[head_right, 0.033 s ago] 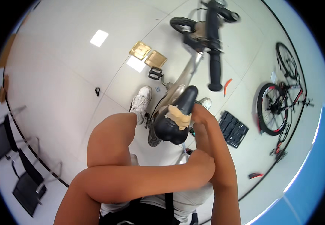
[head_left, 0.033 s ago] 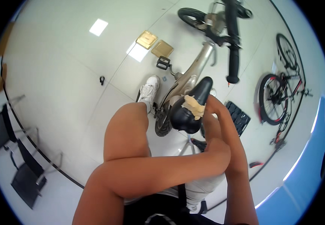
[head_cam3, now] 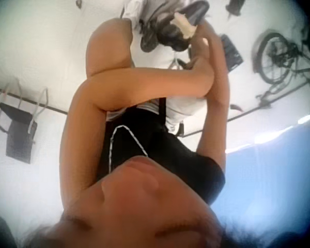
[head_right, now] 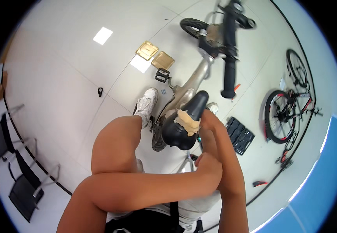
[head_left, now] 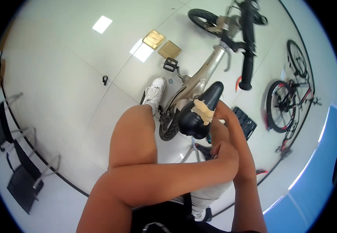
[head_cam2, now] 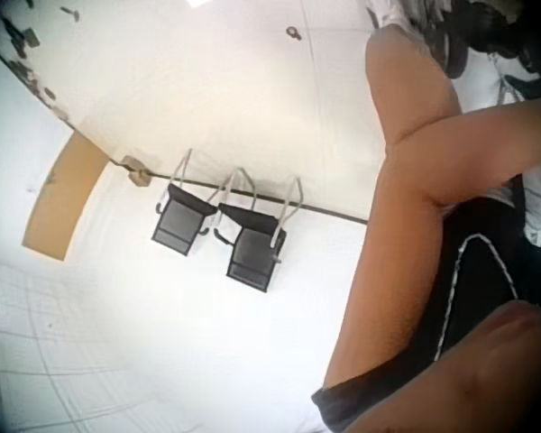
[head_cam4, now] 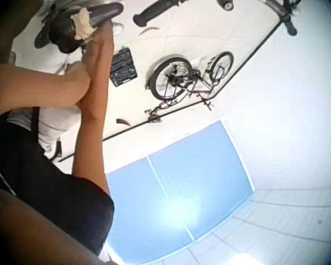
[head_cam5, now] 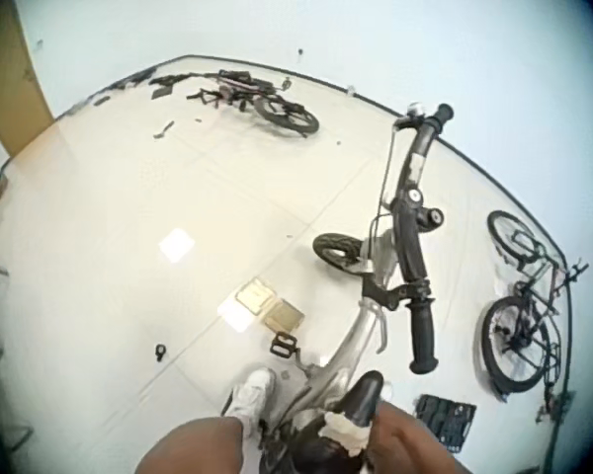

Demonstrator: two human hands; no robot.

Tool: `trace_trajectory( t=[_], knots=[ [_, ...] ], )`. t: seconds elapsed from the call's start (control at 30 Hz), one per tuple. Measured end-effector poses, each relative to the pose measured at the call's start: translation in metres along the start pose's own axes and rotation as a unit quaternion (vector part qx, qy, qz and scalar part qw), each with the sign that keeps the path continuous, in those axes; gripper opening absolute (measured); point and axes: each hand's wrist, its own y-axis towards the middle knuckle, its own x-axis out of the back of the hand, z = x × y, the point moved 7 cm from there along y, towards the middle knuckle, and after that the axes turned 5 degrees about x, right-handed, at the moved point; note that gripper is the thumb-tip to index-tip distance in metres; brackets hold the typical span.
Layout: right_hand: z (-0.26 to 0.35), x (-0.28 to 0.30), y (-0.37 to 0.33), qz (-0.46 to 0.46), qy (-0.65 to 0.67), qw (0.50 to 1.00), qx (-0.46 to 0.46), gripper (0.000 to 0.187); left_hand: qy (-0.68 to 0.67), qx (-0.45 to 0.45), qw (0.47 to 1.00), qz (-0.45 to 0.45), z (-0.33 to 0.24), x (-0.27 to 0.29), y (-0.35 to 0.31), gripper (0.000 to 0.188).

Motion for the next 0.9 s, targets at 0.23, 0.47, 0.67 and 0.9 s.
trace_trajectory(
  t=[0.23,0.47,0.67,0.9],
  knots=[
    [0.012,-0.009,-0.039,-0.112,0.16,0.974,-0.119,0.028,-0.055,-0.026,0.997,-0.049,0.007,0.048,-0.019,0.029],
    [0.011,-0.03,-0.053,-0.186,0.257,0.937,-0.147,0.029,-0.082,-0.043,0.994,-0.064,0.02,0.071,-0.024,0.033],
    [0.011,-0.035,-0.059,-0.213,0.292,0.919,-0.155,0.03,-0.081,-0.038,0.994,-0.069,0.021,0.083,-0.022,0.035],
    [0.004,-0.035,-0.051,-0.219,0.319,0.91,-0.146,0.031,-0.084,-0.017,0.994,-0.064,0.019,0.094,-0.009,0.039]
  ],
)
